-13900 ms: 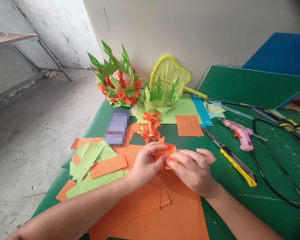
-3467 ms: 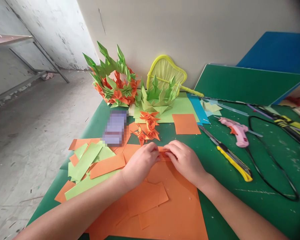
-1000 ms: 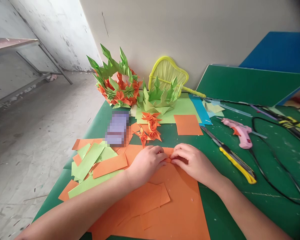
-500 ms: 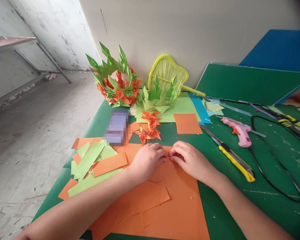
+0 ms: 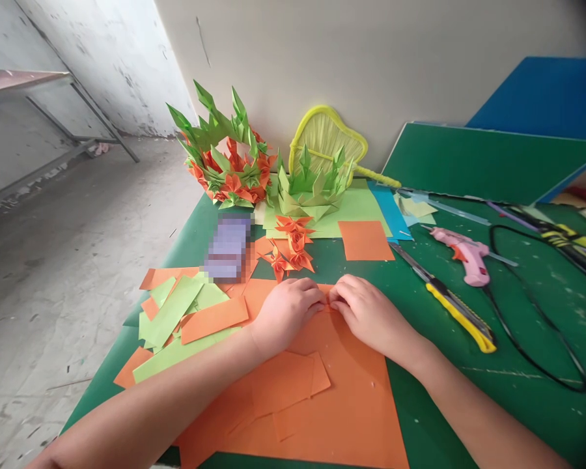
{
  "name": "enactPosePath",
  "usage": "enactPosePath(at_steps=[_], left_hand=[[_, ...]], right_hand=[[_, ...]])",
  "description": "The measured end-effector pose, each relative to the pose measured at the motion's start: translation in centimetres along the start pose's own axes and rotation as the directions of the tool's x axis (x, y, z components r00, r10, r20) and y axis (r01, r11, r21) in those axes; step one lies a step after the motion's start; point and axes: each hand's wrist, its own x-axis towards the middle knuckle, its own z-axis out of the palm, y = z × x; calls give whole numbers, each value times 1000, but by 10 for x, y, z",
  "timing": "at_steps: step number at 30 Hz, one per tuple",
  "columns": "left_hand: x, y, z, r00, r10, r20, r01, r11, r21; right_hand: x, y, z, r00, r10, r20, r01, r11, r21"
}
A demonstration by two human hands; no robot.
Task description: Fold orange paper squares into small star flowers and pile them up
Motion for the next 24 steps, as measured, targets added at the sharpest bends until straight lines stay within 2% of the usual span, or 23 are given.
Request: enactPosePath(at_steps=[6, 9, 15, 19, 24], left_hand=[[-1, 0, 1, 999, 31, 13, -32, 998, 49], [-2, 1, 0, 1000, 15, 25, -16, 998, 62], [-3, -1, 1, 998, 65, 26, -66, 996, 52], [-3, -1, 2, 997, 71, 7, -72, 995, 62], [-3, -2, 3, 998, 55, 19, -56, 997, 58]], right_hand=[[1, 1, -3, 999, 36, -36, -31, 991, 131], [1, 2, -4, 998, 43, -37, -37, 990, 135], [0, 10, -8, 999, 42, -28, -36, 986, 165], [-3, 14, -8, 999, -20, -27, 26, 967, 254], [-6, 14, -6, 987, -150, -51, 156, 978, 141]])
